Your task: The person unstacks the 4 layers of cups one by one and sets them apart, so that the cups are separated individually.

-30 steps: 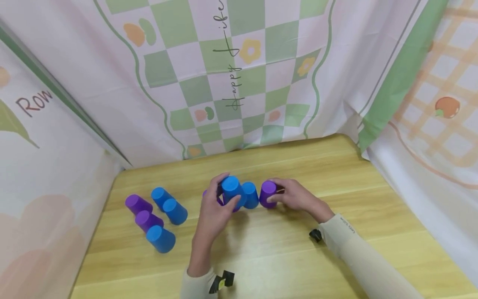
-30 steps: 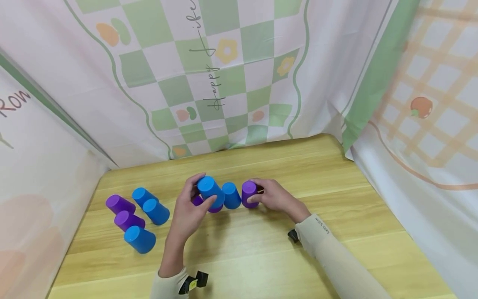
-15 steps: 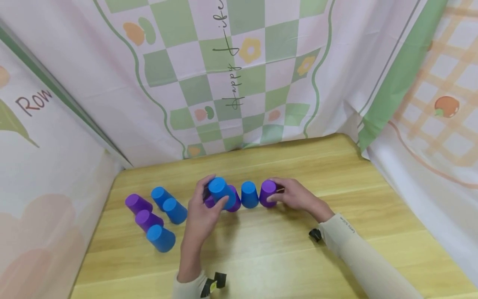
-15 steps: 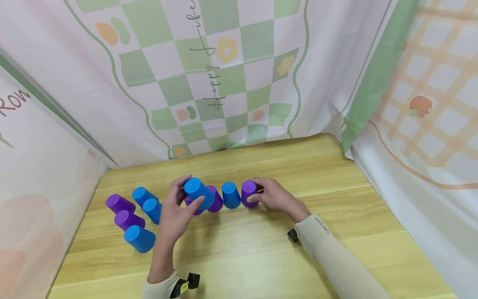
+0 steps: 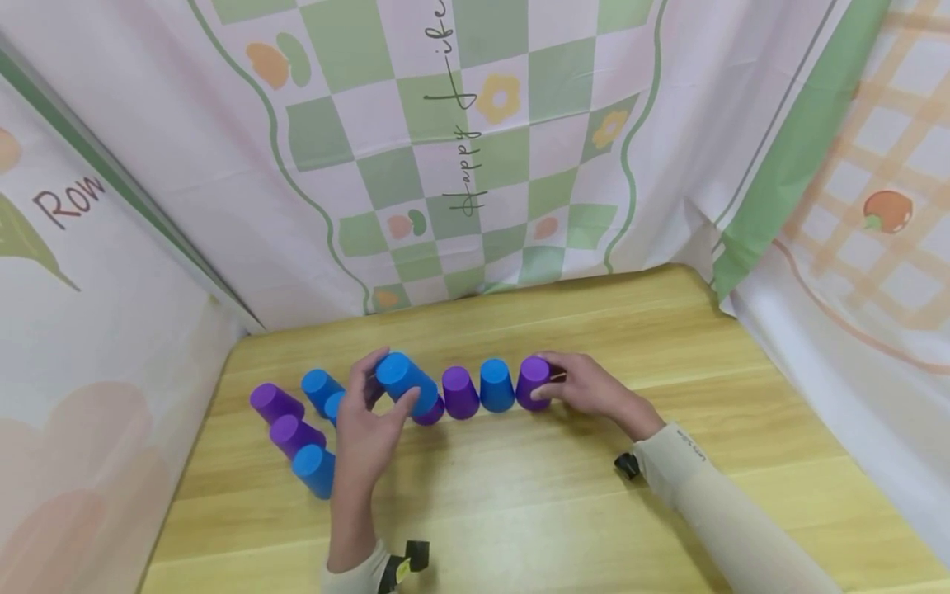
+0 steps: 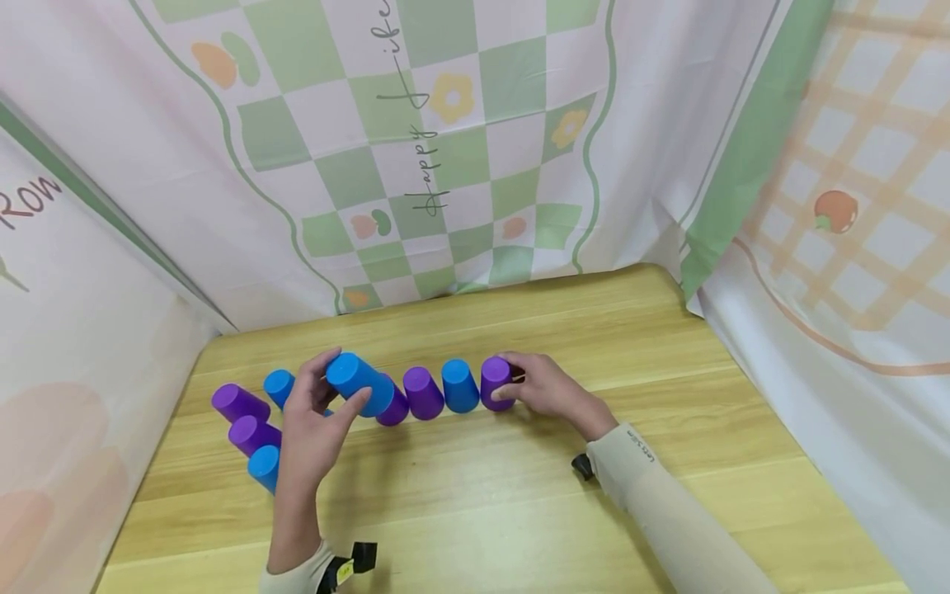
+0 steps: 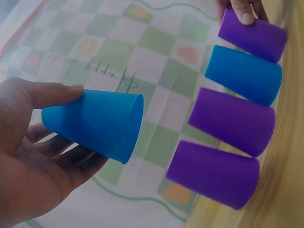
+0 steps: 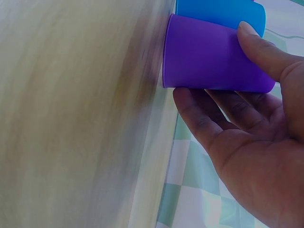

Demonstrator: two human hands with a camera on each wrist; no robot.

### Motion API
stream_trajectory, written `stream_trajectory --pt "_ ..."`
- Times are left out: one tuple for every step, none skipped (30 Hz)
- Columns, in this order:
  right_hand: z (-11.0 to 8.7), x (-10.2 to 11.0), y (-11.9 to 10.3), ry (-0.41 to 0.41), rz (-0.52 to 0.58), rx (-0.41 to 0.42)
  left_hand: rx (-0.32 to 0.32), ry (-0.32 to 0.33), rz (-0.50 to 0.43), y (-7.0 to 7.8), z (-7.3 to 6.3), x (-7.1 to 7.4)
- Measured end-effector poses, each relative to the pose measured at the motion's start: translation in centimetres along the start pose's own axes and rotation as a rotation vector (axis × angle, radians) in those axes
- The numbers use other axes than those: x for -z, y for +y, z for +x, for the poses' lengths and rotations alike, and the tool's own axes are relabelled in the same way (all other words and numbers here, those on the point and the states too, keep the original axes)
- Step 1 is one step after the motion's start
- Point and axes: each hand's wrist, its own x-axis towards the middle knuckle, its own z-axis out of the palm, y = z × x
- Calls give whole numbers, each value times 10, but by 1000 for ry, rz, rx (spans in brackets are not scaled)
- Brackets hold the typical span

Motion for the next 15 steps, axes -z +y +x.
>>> stream_trajectory --pt "0 0 0 1 1 -2 3 6 -4 -1 0 2" --pt "0 0 0 1 2 -4 8 12 -7 -2 -1 4" --pt "0 0 -1 1 3 -7 16 18 -8 -3 -1 6" --pt "0 0 -1 0 3 -10 24 25 -8 -4 -1 8" --pt "0 0 -2 0 4 -13 30 32 -10 -5 -1 10" --pt "0 0 -2 2 4 -17 38 40 -9 -6 -1 12" --pt "0 0 -2 2 3 -18 44 47 -8 -7 -1 15" --pt "0 0 -3 2 3 -16 51 55 -6 -8 -1 17" --pt "0 0 -3 2 3 -15 60 63 -3 -8 -1 19" --pt "-1 0 -4 2 3 -13 64 72 -3 -9 -2 21" --pt "-1 0 -3 2 4 -10 66 79 -8 -9 -2 23" --pt "-1 1 -3 1 4 -8 68 87 -12 -10 -2 25" --pt "-1 1 -3 -1 5 -7 72 95 -15 -11 -2 26" --pt "-1 1 -3 -1 9 -11 74 102 -18 -12 -3 28" --pt "0 0 -3 -2 11 -14 74 109 -20 -14 -3 29"
